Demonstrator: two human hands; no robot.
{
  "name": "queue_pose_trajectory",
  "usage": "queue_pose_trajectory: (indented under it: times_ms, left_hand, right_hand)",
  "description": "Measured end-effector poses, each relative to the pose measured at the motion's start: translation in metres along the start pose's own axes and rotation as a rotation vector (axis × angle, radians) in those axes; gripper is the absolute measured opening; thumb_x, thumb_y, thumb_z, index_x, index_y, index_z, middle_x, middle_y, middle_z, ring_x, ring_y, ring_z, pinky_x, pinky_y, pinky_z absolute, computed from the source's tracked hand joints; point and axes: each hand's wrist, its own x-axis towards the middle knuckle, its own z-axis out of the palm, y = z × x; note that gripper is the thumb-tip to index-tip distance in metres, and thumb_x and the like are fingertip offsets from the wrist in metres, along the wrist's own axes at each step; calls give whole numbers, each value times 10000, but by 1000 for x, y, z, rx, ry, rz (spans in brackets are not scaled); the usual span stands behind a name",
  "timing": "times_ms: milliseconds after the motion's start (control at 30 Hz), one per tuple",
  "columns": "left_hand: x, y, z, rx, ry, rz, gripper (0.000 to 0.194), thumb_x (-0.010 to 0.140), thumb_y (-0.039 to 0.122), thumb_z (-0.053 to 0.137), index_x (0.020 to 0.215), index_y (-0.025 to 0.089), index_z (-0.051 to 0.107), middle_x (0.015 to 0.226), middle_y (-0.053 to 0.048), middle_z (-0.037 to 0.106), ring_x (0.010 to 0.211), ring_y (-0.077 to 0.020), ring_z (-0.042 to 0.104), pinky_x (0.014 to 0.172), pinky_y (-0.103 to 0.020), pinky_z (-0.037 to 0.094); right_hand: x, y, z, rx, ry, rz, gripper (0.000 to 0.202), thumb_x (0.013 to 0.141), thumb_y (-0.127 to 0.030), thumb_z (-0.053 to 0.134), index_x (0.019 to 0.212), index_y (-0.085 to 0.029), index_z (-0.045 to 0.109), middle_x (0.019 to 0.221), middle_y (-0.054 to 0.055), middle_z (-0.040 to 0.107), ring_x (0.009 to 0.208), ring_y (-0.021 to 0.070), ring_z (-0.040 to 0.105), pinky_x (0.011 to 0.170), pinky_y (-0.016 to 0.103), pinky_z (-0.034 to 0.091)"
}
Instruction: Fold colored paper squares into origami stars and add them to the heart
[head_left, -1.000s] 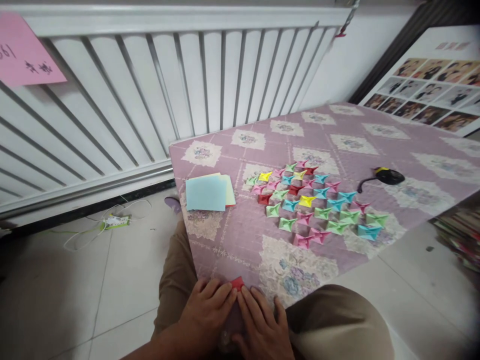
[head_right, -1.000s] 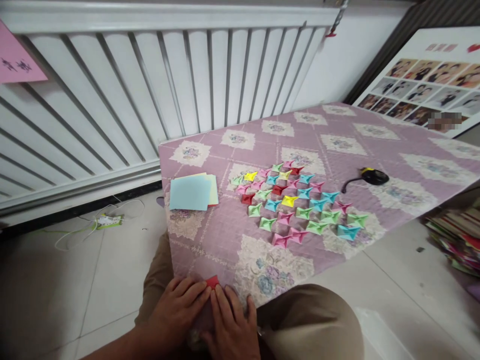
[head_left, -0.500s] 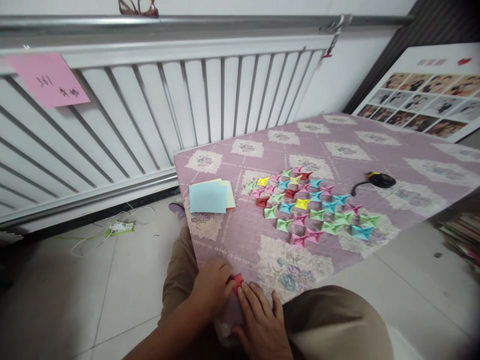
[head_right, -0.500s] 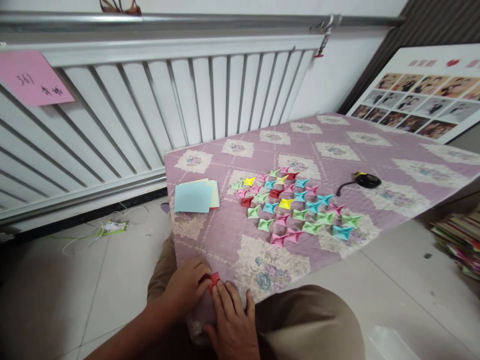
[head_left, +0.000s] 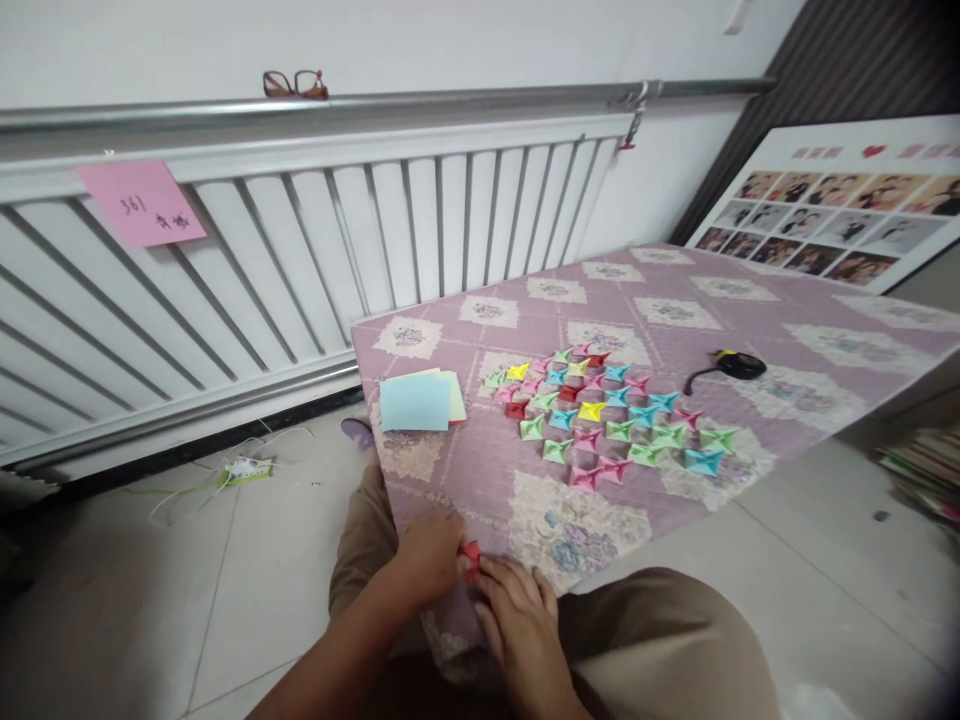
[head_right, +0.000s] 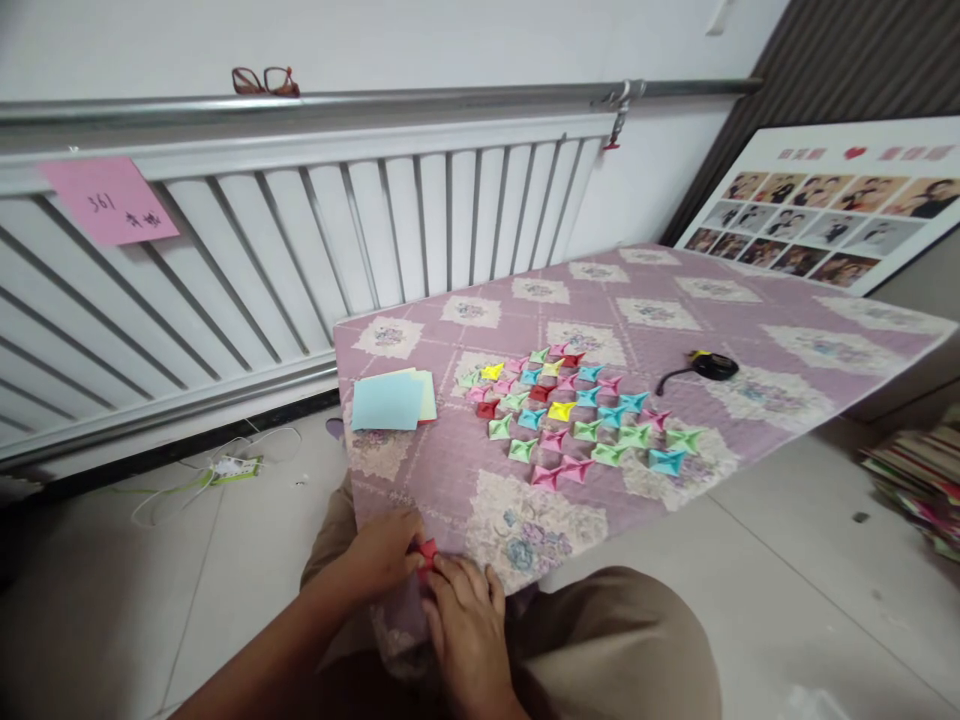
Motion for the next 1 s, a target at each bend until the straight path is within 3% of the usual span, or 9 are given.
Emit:
queue_pose_trajectory:
  times_ms: [133, 300, 500, 667, 767, 1000]
  left_hand:
    - [-3, 0, 2, -17, 23, 11, 111, 723, 223, 601, 823, 187, 571, 918, -44, 610, 867, -209, 544, 749, -298, 385]
    - [-11, -1, 8, -66, 114, 26, 73, 743, 186, 570, 815, 181, 561, 891, -31, 603, 854, -191, 526, 754, -296, 378]
    - [-17, -5, 15, -168, 152, 44, 78, 743, 174, 559, 817, 181, 582, 794, 3, 620, 748, -161, 542, 682, -266, 373]
    - [-20, -3, 13, -222, 136, 129, 72, 779, 155, 541, 824, 178, 592, 785, 17, 618, 737, -141, 549, 669, -240, 389]
    - [-22, 1, 11, -164, 192, 174, 77, 811, 146, 528, 795, 184, 593, 813, 8, 608, 798, -150, 546, 714, -253, 392]
    - [-21, 4, 31, 187, 448, 269, 110, 875, 172, 505, 831, 201, 602, 866, -22, 591, 856, -195, 518, 779, -339, 384]
  right_hand:
    - [16, -1, -3, 127, 46, 139, 76, 820, -215, 563, 878, -243, 602, 899, 20, 662, 870, 207, 590, 791, 366, 411]
    - [20, 0, -1, 125, 124, 152, 388, 783, -167, 561, 1167, -219, 536, 1136, 82, 605, 1054, 247, 541, 874, 398, 407]
    - [26, -5, -11, 142, 61, 191, 188, 749, -154, 598, 897, -256, 652, 1097, 42, 628, 1051, 242, 541, 849, 382, 400]
    - [32, -6, -18, 246, 21, 184, 92, 781, -160, 570, 744, -235, 608, 825, 7, 646, 862, 207, 585, 740, 332, 394]
    - [36, -3, -22, 271, 9, 165, 98, 794, -157, 557, 728, -225, 583, 707, -10, 608, 741, 183, 575, 699, 313, 387]
    - [41, 7, -22, 19, 112, -16, 123, 833, -125, 521, 780, -221, 577, 790, -9, 619, 812, 170, 557, 962, 425, 268]
